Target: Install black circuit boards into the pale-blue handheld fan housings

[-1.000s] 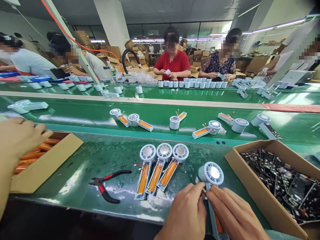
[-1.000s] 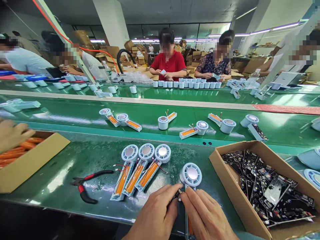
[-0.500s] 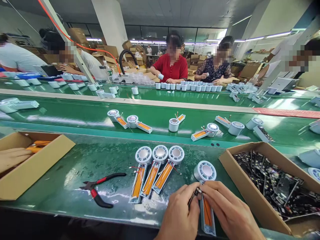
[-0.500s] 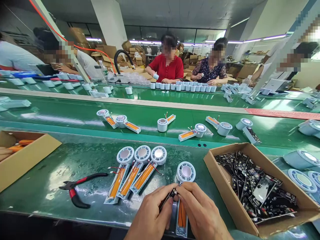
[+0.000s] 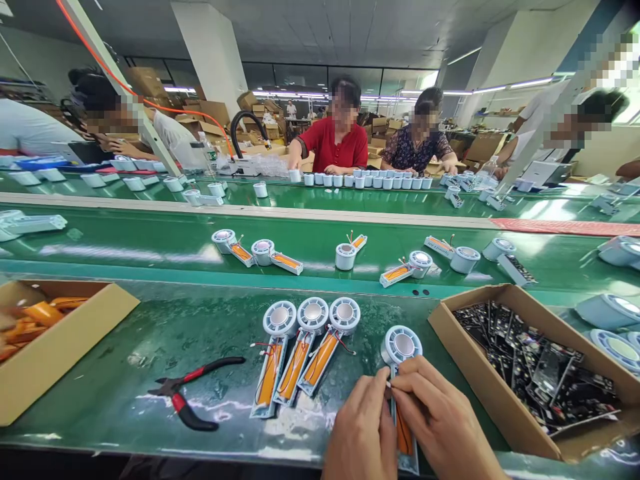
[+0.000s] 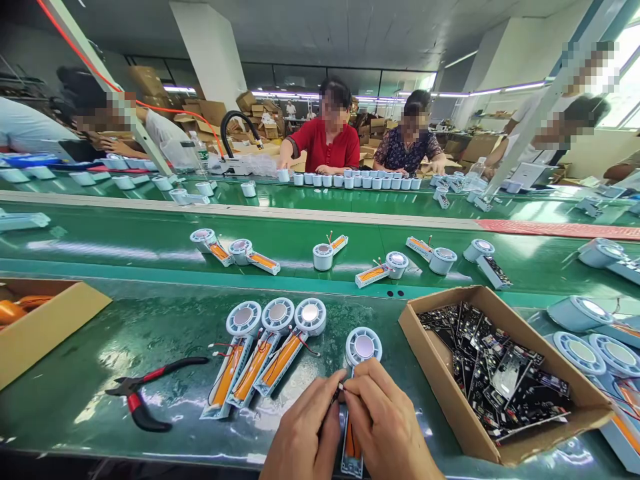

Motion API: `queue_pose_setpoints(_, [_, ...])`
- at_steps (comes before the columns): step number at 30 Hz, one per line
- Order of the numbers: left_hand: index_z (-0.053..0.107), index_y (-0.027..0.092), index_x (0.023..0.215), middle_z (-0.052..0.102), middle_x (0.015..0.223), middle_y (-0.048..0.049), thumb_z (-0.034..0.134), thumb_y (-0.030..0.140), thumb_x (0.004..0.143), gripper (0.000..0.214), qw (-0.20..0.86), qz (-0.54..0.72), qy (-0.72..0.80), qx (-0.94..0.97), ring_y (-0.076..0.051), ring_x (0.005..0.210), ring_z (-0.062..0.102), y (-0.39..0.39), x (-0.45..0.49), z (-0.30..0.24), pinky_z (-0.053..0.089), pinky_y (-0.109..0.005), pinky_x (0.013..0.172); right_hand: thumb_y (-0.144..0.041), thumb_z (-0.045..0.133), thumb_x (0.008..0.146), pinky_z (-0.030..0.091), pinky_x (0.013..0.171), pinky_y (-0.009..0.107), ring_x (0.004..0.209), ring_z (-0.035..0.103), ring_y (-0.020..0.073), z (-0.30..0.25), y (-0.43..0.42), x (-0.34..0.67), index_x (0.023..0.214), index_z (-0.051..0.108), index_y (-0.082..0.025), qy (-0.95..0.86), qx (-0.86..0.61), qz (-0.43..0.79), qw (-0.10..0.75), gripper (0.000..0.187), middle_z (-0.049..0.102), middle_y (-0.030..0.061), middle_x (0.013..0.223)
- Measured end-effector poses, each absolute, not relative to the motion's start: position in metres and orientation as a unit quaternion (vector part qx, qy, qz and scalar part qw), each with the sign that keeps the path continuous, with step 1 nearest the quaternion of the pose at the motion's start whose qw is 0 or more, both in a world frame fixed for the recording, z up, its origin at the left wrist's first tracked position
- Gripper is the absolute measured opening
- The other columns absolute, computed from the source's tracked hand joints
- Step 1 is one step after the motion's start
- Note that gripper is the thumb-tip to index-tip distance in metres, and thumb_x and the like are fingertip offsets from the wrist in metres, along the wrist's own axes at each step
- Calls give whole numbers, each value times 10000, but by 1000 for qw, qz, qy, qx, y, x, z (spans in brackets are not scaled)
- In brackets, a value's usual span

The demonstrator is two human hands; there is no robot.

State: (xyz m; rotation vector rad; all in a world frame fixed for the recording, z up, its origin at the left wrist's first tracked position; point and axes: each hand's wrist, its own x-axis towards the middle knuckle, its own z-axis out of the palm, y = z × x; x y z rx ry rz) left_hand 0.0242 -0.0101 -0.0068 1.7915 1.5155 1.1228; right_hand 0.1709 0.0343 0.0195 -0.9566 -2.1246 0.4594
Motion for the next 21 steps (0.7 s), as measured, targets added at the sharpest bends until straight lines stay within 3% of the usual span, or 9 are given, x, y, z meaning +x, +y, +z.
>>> queue_pose_setpoints(4, [628, 118, 1314, 741, 1105, -160, 392, 117, 945, 438, 262, 440, 555, 656, -246, 1046, 712, -12, 27, -12, 580, -348, 912, -192, 444, 1031, 553, 619, 219, 673, 656, 145, 20, 32, 167, 862, 621, -213, -821, -377, 174, 392, 245, 625, 36, 803])
queue_pose_setpoints(9, [636, 174, 1326, 745, 1119, -130, 401, 208, 984, 416, 313, 452, 564, 616, -238, 1060, 714, -6, 20, -9, 581, -348, 917, -205, 483, 1024, 582, 697, 219, 762, 699, 157, 18, 34, 170, 958, 697, -205, -800, -394, 197, 408, 224, 679, 68, 920])
queue_pose_setpoints(14, [650, 223, 1325, 760, 1114, -99, 453, 256, 976, 402, 331, 440, 575, 605, -238, 1054, 720, -2, 9, -9, 571, -343, 925, -232, 530, 1011, 547, 520, 169, 478, 608, 92, 13, 34, 171, 979, 707, -212, -753, -416, 269, 434, 181, 728, 10, 847])
queue_pose_setpoints(19, [645, 228, 1334, 755, 1175, -81, 487, 236, 976, 391, 300, 448, 572, 618, -212, 1094, 707, -3, 7, -11, 549, -297, 946, -178, 501, 1011, 586, 721, 213, 767, 716, 153, 7, 32, 166, 992, 676, -208, -769, -413, 217, 437, 179, 709, 43, 890])
queue_pose_setpoints(21, [621, 215, 1358, 743, 1201, -86, 464, 219, 990, 400, 284, 453, 568, 626, -205, 1123, 692, -4, 9, -11, 540, -294, 958, -149, 443, 1019, 581, 715, 224, 771, 704, 154, 5, 30, 166, 1030, 670, -194, -793, -403, 178, 421, 232, 670, 75, 936])
